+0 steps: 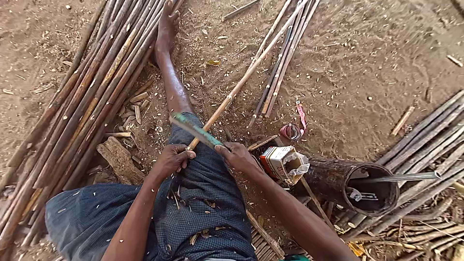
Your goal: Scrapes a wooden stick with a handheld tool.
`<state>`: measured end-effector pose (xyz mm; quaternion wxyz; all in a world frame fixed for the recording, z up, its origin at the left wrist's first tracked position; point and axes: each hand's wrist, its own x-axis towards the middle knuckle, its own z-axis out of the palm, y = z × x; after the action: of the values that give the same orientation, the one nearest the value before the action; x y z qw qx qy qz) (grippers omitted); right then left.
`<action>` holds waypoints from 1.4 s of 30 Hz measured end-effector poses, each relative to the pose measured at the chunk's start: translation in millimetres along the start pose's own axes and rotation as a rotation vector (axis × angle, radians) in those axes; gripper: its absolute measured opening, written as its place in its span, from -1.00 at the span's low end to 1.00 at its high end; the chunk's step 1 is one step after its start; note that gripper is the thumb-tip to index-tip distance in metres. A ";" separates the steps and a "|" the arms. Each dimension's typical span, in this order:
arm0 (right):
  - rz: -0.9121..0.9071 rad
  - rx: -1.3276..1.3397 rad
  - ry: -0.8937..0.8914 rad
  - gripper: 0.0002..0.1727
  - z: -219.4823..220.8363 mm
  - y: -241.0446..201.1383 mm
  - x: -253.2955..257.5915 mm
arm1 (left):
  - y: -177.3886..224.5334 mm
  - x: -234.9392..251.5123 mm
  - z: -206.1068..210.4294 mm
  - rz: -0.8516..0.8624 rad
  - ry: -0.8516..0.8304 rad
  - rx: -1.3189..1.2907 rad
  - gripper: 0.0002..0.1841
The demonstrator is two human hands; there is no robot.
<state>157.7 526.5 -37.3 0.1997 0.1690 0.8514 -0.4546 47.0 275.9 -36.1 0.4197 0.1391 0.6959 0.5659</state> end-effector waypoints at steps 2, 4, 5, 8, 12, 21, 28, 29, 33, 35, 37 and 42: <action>-0.027 -0.021 -0.050 -0.41 2.8 -7.0 -1.5 | -3.7 3.0 -2.0 -0.010 -0.013 -0.027 -0.76; -0.031 -0.036 -0.086 -0.42 3.2 -8.8 -4.0 | -5.0 0.6 -2.5 -0.030 -0.021 -0.057 -0.74; -0.012 0.007 -0.066 -0.42 1.2 -3.2 -2.0 | -4.9 1.3 -2.4 -0.024 -0.036 -0.057 -0.75; 0.013 0.131 -0.020 -0.39 2.4 7.5 2.3 | -1.9 3.2 -2.8 -0.035 -0.043 -0.050 -0.75; -0.001 0.040 -0.083 -0.41 0.8 1.2 -4.5 | 5.6 -7.8 -2.0 -0.049 -0.027 -0.028 -0.74; -0.012 0.012 0.033 -0.42 11.0 7.6 -19.0 | 5.9 -7.2 20.1 -0.042 0.241 0.085 -0.67; 0.060 -0.015 0.057 -0.37 17.9 -9.5 -21.4 | 3.0 -11.7 17.9 -0.043 0.242 0.116 -0.39; 0.054 -0.030 0.057 -0.37 17.6 -11.4 -22.8 | 2.0 -12.5 18.0 -0.046 0.240 0.113 -0.37; 0.103 0.075 0.156 -0.37 15.5 -6.8 -14.5 | 0.9 -2.6 16.9 -0.045 0.258 0.099 -0.38; 0.085 -0.021 0.052 -0.36 18.6 -18.5 -21.2 | -2.4 -1.9 15.1 -0.024 0.258 0.082 -0.38; 0.114 0.031 0.066 -0.35 16.7 -15.1 -20.0 | -2.0 -5.4 17.4 -0.046 0.258 0.077 -0.33; 0.101 0.018 0.030 -0.36 17.5 -20.3 -22.2 | -0.7 -10.1 17.0 -0.036 0.252 0.073 -0.35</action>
<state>170.6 498.7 -20.8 0.2081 0.2204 0.8406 -0.4489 66.0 280.3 -32.5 0.3337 0.0698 0.7657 0.5454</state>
